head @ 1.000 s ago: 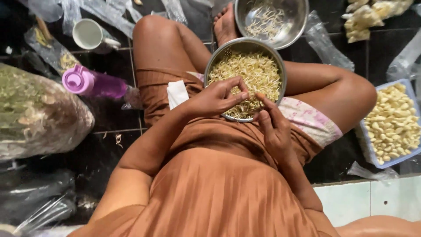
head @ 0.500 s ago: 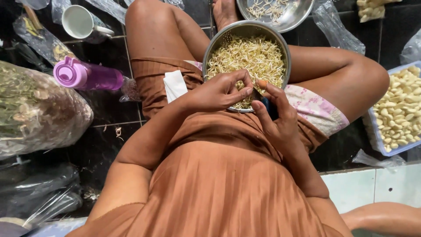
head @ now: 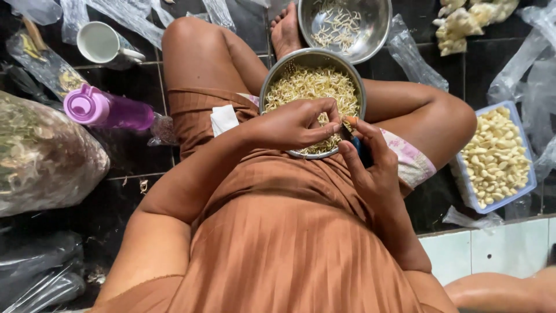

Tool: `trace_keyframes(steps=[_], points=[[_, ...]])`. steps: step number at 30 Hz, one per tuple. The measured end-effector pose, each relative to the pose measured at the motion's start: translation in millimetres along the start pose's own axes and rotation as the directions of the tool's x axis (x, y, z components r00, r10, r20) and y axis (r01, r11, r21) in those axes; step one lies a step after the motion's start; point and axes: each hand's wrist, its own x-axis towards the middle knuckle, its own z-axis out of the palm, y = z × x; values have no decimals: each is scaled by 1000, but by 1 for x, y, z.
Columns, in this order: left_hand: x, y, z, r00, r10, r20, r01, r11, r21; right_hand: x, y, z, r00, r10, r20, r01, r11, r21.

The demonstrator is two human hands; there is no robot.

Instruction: The person sits on the floor and uses a small knife to trim the root ends off individual sprouts held in a metal bowl. Trimmed sprouts are returned to the bowl while discarded root pieces fall onto the floor.

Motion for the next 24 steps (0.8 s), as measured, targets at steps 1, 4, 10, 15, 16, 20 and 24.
trace_keyframes(steps=[1,4,10,15,16,20,24], points=[[0,4,0,1000,8,-6,-8,1000,7,-1,-7,-2,1000,-12,0,12,1000,-3],[2,10,-11,1000,13,-9,-13,997,81,7,-18,-2,1000,12,10,-12,1000,1],[3,-3,-11,1000,-16,-14,18,988,154,9,-6,0,1000,27,5,-27,999,32],[-2,-3,-9,997,-69,46,66,996,58,4,35,12,985,127,117,-164,904,395],[-2,-3,-13,996,-71,60,67,995,71,8,38,12,987,127,99,-157,902,402],[-9,0,-16,982,-67,177,88,990,-114,16,42,7,968,203,149,-249,861,443],[-16,3,-15,969,-64,239,111,975,-191,34,35,-10,969,175,173,-218,937,271]])
